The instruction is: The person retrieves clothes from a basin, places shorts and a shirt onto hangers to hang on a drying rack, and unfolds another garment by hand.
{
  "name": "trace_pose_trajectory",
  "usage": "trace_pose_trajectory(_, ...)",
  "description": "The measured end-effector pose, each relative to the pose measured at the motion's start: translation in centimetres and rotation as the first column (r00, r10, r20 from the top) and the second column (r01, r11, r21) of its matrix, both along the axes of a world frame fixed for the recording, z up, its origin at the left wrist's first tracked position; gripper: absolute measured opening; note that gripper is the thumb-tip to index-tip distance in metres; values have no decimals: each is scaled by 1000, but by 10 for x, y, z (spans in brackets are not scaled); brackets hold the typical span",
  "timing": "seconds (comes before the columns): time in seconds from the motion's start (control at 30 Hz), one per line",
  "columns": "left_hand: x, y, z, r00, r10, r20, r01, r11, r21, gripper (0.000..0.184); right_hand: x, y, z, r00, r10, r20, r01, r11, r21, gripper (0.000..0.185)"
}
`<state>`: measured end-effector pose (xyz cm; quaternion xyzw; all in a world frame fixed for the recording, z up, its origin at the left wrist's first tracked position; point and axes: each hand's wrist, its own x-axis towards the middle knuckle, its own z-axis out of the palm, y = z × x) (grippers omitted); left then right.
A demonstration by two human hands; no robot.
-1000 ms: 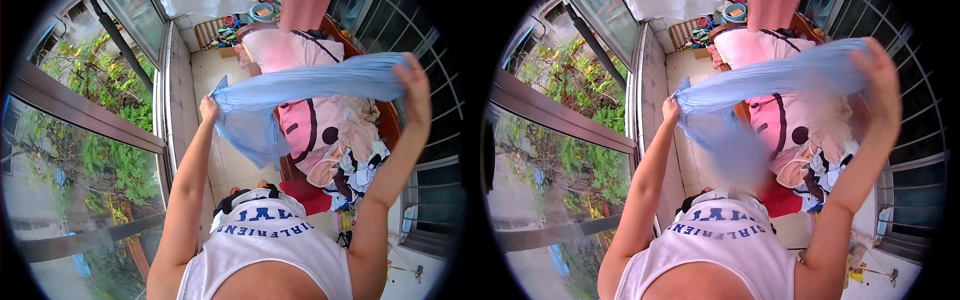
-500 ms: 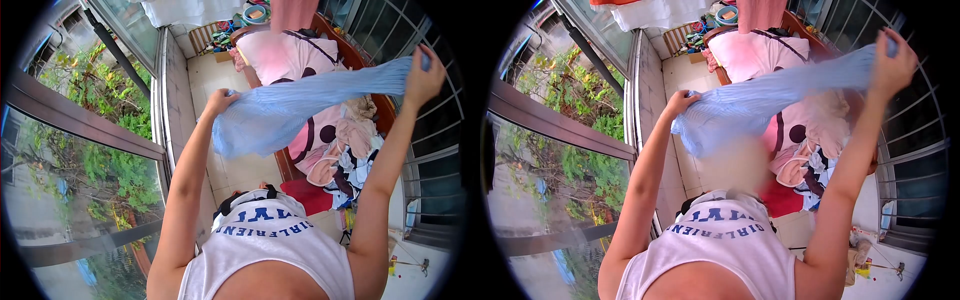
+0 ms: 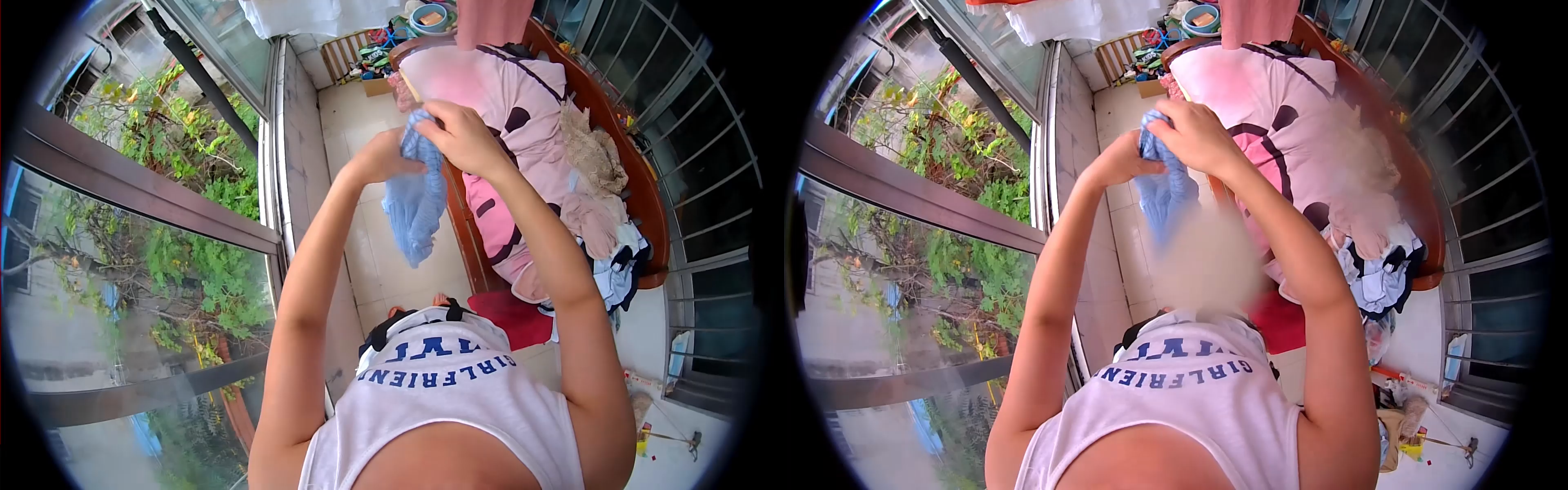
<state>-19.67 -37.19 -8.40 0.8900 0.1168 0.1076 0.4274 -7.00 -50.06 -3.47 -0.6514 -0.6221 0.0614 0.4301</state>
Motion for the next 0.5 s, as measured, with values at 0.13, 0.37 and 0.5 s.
trace_pose_trajectory(0.13, -20, 4, -24, 970, 201, -133, -159, 949, 271, 28, 14, 14, 6, 965, -74, -250, 126, 972, 198, 30)
trace_pose_trajectory(0.37, -37, 21, -31, 909, 341, 237, -166, 822, -545, 24, 21, 10, -16, 983, -14, -183, 58, 970, 236, 34)
trace_pose_trajectory(0.5, -36, 18, 14, 915, 398, 68, -218, 627, -748, 20, 19, 4, -53, 969, 243, 52, -203, 896, -395, 40)
